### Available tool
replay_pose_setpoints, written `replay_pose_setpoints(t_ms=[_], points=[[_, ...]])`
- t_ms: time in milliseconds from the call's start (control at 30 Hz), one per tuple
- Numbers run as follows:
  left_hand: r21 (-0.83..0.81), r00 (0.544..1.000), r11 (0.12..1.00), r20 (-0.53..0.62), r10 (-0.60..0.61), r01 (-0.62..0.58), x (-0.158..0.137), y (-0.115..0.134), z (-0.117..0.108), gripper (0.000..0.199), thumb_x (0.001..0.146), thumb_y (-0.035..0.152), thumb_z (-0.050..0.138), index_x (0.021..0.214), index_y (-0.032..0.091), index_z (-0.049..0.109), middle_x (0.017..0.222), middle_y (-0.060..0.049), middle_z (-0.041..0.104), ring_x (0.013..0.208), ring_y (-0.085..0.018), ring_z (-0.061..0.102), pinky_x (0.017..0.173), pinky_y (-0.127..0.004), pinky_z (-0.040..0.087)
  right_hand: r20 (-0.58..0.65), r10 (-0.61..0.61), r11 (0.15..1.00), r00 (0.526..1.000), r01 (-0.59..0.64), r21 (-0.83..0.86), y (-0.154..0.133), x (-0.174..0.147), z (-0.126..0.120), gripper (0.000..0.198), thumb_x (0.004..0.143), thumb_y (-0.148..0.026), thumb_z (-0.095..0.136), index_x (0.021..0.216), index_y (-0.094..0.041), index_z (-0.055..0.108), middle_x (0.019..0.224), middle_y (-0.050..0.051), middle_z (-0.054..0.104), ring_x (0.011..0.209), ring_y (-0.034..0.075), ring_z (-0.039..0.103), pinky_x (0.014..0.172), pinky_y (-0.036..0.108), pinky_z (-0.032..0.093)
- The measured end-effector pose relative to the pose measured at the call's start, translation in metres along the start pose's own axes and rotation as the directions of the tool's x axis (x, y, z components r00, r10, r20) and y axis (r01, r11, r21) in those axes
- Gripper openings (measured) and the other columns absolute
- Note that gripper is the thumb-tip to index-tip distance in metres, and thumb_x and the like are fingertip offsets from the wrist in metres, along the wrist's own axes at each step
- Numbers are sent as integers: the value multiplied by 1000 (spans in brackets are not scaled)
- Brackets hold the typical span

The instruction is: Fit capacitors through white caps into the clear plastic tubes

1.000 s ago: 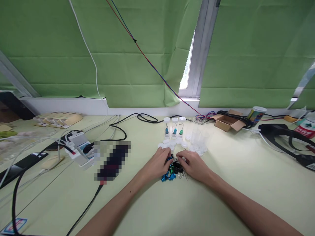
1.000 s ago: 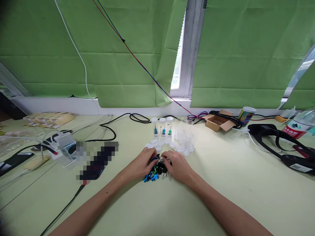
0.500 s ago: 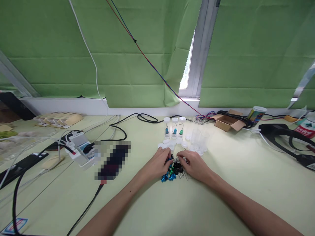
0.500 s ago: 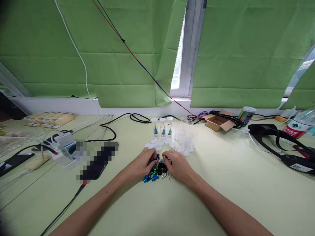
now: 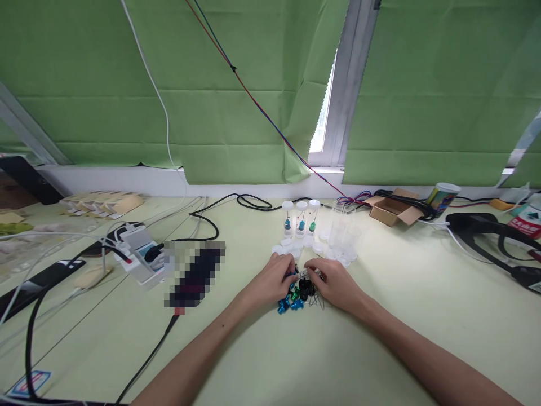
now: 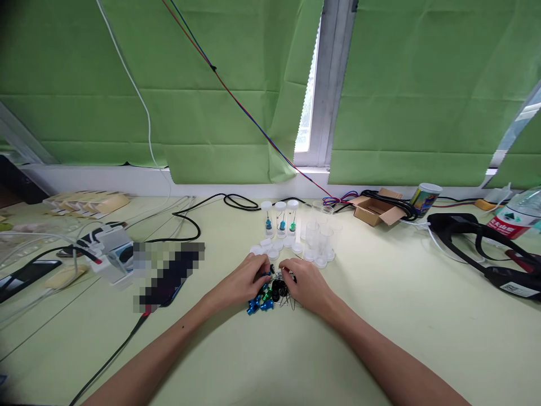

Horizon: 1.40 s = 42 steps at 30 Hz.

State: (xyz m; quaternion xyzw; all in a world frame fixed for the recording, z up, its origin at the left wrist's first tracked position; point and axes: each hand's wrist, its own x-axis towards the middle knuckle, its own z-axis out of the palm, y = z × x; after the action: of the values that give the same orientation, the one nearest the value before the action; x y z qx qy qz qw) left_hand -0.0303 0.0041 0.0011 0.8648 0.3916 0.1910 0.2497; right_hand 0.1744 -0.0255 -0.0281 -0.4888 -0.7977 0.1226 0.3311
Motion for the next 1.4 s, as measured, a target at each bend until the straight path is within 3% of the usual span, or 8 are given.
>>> replay_pose_setpoints(t_ms=[300, 600, 1033, 1400], points=[[-22, 998, 998, 8, -54, 55, 1, -3, 1, 5, 84, 19, 50, 84, 22, 47, 90, -4, 58, 91, -23, 51, 72, -33, 43, 6, 7, 1000, 1000, -7, 9, -1, 1, -2, 20, 94, -17, 47, 95, -20, 67, 84, 5, 71, 74, 19, 64, 67, 30, 47], [-62, 999, 997, -26, -43, 41, 3, -4, 3, 23, 71, 5, 46, 86, 22, 51, 91, -4, 59, 91, -21, 52, 75, -33, 44, -4, -2, 1000, 1000, 2, 8, -1, 0, -1, 21, 94, -17, 47, 95, -20, 68, 81, 4, 71, 70, 18, 63, 65, 30, 47], [69, 995, 998, -99, -1, 8, 6, -3, 2, 15, 77, 9, 50, 83, 22, 51, 89, -4, 61, 94, -25, 54, 77, -34, 42, 11, 7, 1000, 1000, -7, 13, -1, 0, -2, 21, 94, -18, 47, 97, -20, 67, 85, 5, 72, 74, 19, 64, 67, 30, 47], [54, 992, 998, -125, -28, 35, 6, -7, 4, 11, 79, 13, 51, 86, 22, 54, 88, -4, 63, 92, -24, 56, 76, -33, 43, -2, 20, 999, 1000, -20, 31, -1, 0, -3, 20, 95, -19, 47, 97, -20, 67, 84, 5, 71, 68, 18, 62, 66, 30, 47]])
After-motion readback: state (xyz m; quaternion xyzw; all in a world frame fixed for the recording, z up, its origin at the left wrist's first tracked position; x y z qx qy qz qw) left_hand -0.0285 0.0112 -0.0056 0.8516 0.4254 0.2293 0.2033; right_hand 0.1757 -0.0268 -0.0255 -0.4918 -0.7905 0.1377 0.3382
